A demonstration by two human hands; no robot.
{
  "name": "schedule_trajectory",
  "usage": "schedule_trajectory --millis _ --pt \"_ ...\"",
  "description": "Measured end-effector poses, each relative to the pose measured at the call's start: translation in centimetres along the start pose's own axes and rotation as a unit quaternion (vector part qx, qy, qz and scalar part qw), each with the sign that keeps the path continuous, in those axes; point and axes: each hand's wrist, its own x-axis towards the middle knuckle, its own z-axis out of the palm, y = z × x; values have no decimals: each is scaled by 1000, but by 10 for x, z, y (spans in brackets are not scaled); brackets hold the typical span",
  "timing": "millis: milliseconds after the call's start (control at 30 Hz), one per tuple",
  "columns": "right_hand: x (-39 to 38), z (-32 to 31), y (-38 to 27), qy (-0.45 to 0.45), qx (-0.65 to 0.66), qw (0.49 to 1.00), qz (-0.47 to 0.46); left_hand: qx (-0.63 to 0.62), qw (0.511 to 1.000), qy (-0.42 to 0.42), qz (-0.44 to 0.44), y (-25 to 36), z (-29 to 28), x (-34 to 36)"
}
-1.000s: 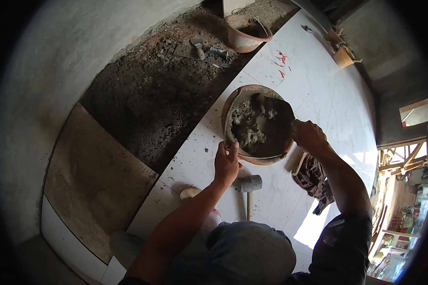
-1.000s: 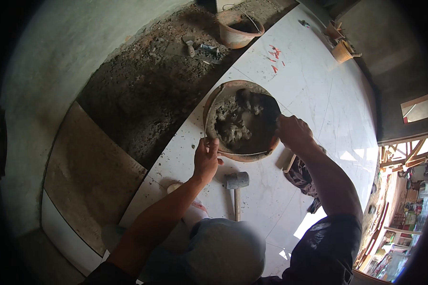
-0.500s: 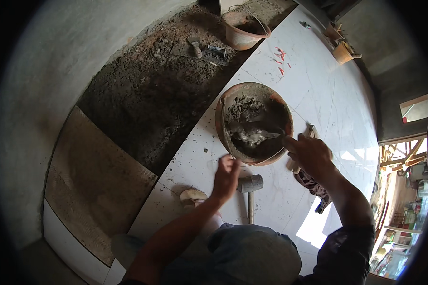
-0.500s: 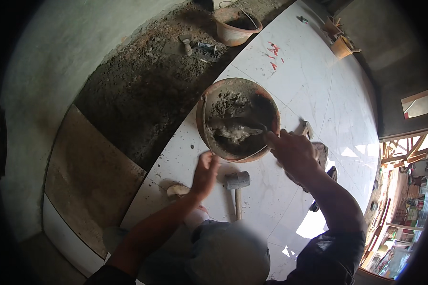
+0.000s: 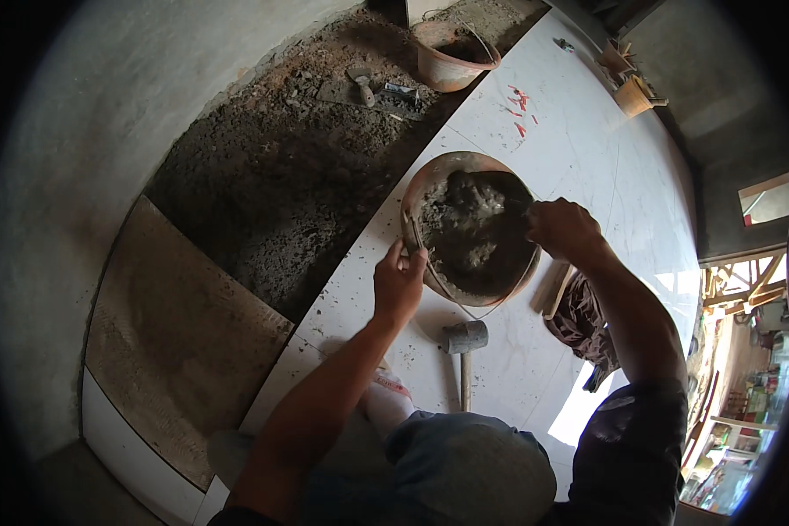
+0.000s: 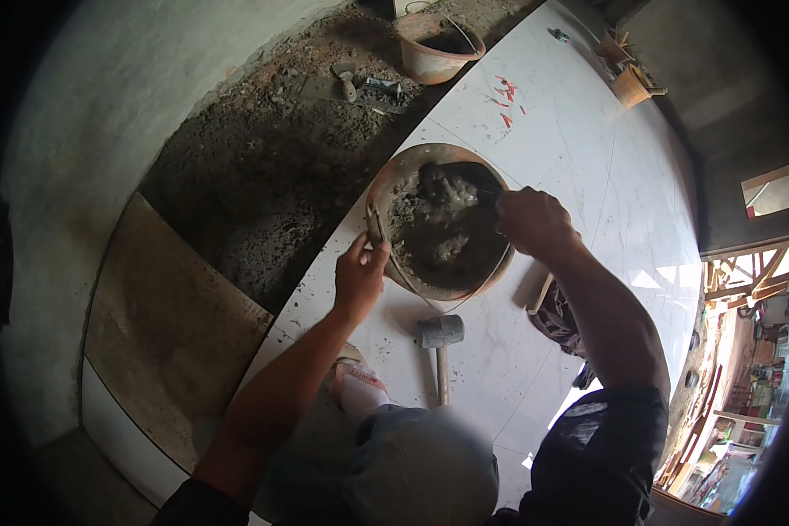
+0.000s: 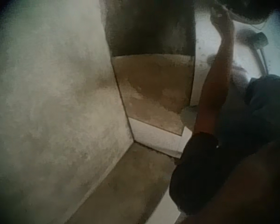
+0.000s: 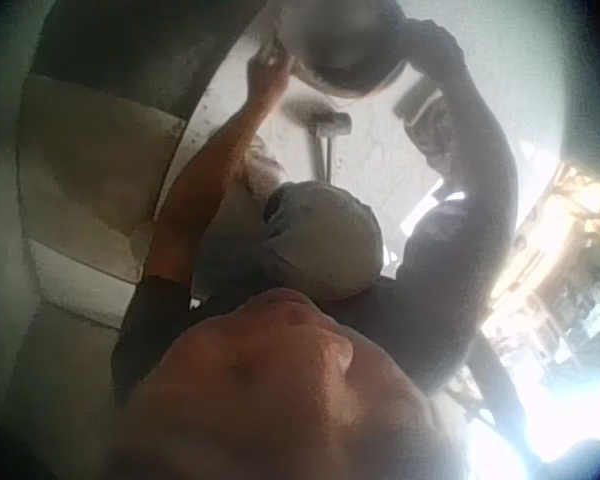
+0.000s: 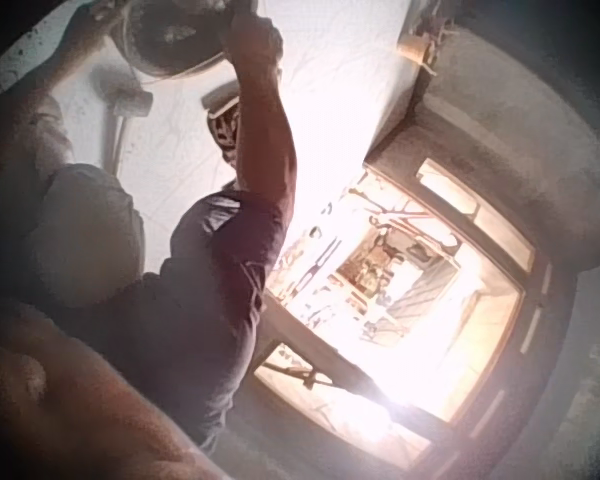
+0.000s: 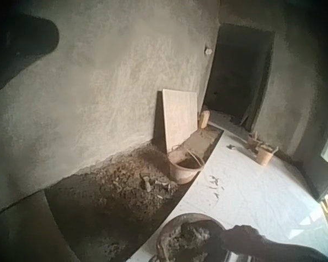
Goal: The person spreads mortar on a concrete floor using a trowel, smooths the surface, and applies mortar to the underside of a large tile.
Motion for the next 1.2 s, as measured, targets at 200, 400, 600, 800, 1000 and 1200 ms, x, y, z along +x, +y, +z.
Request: schedule_trajectory --millis 200,400,600,800,1000,1200 --pt "-27 -10 -40 -53 69 995 -42 -133 987 46 -81 6 31 -54" --pt "-76 6 -31 88 -12 990 -110 -175 981 38 -76 -32 26 -62" --pt "-95 -6 -6 47 13 998 -35 -115 986 79 -88 18 -27 13" --pt "-33 -4 -9 65 12 997 25 -63 991 -28 -113 15 -31 19" --pt "0 -10 -13 -57 178 975 -121 -26 999 35 -16 0 3 -23" --pt "-13 53 -41 -19 62 977 -202 -84 994 76 10 -22 25 -35"
